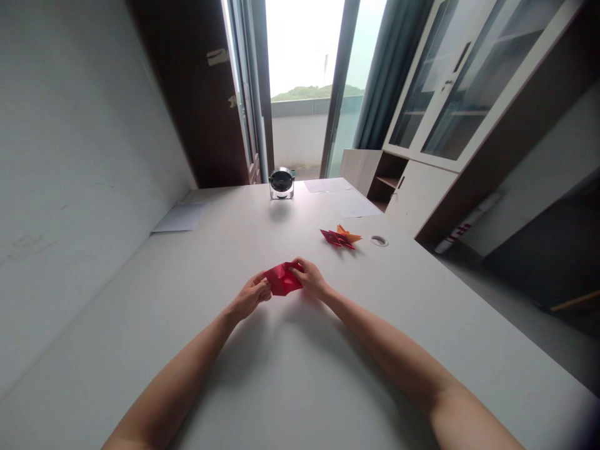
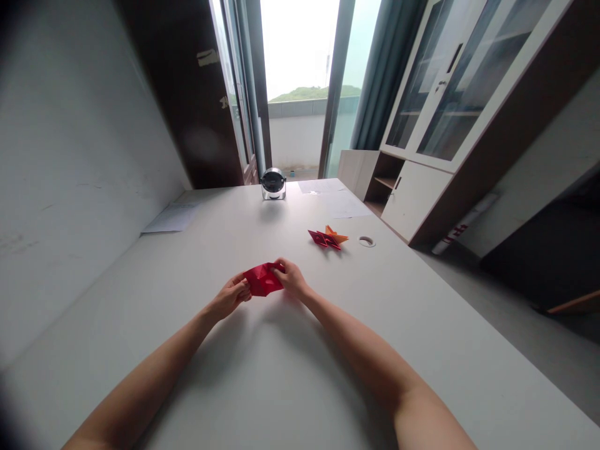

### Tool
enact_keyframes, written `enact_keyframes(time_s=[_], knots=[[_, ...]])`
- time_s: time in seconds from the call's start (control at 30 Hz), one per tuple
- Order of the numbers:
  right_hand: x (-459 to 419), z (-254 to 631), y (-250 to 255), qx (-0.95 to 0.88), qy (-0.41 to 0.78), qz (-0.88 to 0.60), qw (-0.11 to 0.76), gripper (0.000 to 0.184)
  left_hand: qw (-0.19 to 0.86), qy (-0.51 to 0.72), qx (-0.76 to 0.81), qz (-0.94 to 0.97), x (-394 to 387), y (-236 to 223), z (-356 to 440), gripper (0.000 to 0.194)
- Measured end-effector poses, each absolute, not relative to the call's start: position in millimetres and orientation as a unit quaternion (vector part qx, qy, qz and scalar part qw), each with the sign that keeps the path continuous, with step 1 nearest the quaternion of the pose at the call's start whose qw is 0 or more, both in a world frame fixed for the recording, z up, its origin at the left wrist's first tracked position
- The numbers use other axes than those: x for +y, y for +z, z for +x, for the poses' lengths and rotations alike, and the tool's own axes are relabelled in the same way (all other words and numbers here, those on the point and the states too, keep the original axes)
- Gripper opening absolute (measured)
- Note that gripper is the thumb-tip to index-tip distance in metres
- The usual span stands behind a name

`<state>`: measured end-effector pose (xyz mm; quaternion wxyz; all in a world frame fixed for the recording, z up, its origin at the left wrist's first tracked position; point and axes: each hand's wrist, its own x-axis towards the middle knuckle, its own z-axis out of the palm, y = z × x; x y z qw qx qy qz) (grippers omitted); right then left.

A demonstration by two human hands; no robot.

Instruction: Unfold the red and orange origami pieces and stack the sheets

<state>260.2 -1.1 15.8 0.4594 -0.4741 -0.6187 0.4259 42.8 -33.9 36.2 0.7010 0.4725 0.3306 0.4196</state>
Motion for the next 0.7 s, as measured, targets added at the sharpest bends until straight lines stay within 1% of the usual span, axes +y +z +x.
enact_keyframes(time_s=[0.17,0.3,0.47,0.6,0.7], knots=[[-0.3,260.5,14.0,-0.628,0.422,-0.485,0.439,0.024,0.674,0.455,0.331,0.478,-31.2,36.5,41.1,0.030],[-2.3,259.6,15.6,-0.653,0.418,-0.481,0.410,0.023,0.633,0.434,0.351,0.536,-32.6,35.7,40.3,0.030],[-2.6,258.9,17.9,-0.658,0.421,-0.477,0.402,0.022,0.608,0.427,0.345,0.574,-34.8,36.8,41.4,0.030],[-1.8,260.1,20.1,-0.649,0.433,-0.480,0.401,0.021,0.586,0.472,0.347,0.560,-32.7,38.1,41.5,0.034],[-2.1,261.1,21.5,-0.636,0.448,-0.480,0.405,0.021,0.594,0.485,0.359,0.532,-30.4,35.1,41.3,0.038]])
